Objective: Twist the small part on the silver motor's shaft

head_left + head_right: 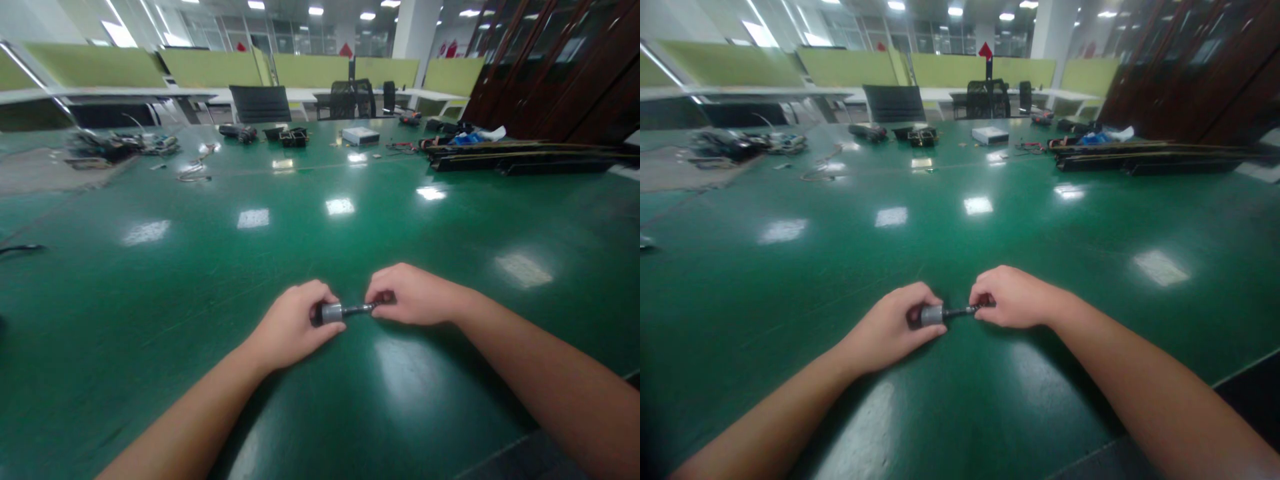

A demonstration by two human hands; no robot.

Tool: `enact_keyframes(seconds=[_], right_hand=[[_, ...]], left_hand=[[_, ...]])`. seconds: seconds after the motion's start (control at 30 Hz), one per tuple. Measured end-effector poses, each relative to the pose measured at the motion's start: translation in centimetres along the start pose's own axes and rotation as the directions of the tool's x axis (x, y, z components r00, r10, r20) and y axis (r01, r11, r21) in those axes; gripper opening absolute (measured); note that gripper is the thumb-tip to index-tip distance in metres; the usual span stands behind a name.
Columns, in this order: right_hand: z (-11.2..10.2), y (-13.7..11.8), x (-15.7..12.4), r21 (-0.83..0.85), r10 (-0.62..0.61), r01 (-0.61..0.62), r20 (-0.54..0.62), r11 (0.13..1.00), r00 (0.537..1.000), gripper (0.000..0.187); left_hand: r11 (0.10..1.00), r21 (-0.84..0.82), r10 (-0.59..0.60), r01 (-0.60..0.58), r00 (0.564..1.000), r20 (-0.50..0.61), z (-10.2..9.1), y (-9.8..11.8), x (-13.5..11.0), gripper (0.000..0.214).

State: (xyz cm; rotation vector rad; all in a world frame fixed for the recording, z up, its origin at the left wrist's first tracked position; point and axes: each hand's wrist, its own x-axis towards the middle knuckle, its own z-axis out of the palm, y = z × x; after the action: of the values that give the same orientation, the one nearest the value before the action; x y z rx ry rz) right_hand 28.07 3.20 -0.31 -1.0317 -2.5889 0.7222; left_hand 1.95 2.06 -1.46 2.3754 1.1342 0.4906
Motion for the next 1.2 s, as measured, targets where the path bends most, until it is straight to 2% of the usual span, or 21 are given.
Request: enact_keyframes(seconds=[0.2,0.47,0.63,0.9,1.07,1.2], right_hand=[[1.5,-0.8,0.8,0.021,0.002,0.0,-0.078,1.0,0.997,0.012],[2.1,-1.5,1.1,0.093,-0.013,0.02,-0.082,0.995,0.997,0.022],[2.4,-1.5,1.2,0.188,0.067,-0.049,-0.096,0.981,0.993,0.025],[2.4,-1.5,1.1,0.101,0.037,-0.025,-0.124,0.995,0.992,0.019],[2.4,-1.6,1.0,0.087,0.016,-0.005,-0.133,0.996,0.991,0.019],[2.3,-1.6,1.0,0.07,-0.022,0.032,-0.135,0.997,0.991,0.019]], left_hand=[[1.0,0.009,-0.007,0.007,1.0,-0.006,0.1,0.0,0.0,0.02],[1.0,0.024,0.016,-0.016,1.0,-0.008,-0.1,0.3,0.0,0.021],[1.0,0.025,-0.014,0.014,1.0,-0.002,-0.1,0.0,0.0,0.022],[1.0,0.008,-0.023,0.023,1.0,-0.003,0.0,0.2,0.1,0.03],[0.999,-0.024,-0.025,0.025,1.0,0.005,-0.1,0.2,0.0,0.019],[0.999,-0.031,-0.039,0.039,0.999,-0.001,0.0,0.1,0.0,0.02]])
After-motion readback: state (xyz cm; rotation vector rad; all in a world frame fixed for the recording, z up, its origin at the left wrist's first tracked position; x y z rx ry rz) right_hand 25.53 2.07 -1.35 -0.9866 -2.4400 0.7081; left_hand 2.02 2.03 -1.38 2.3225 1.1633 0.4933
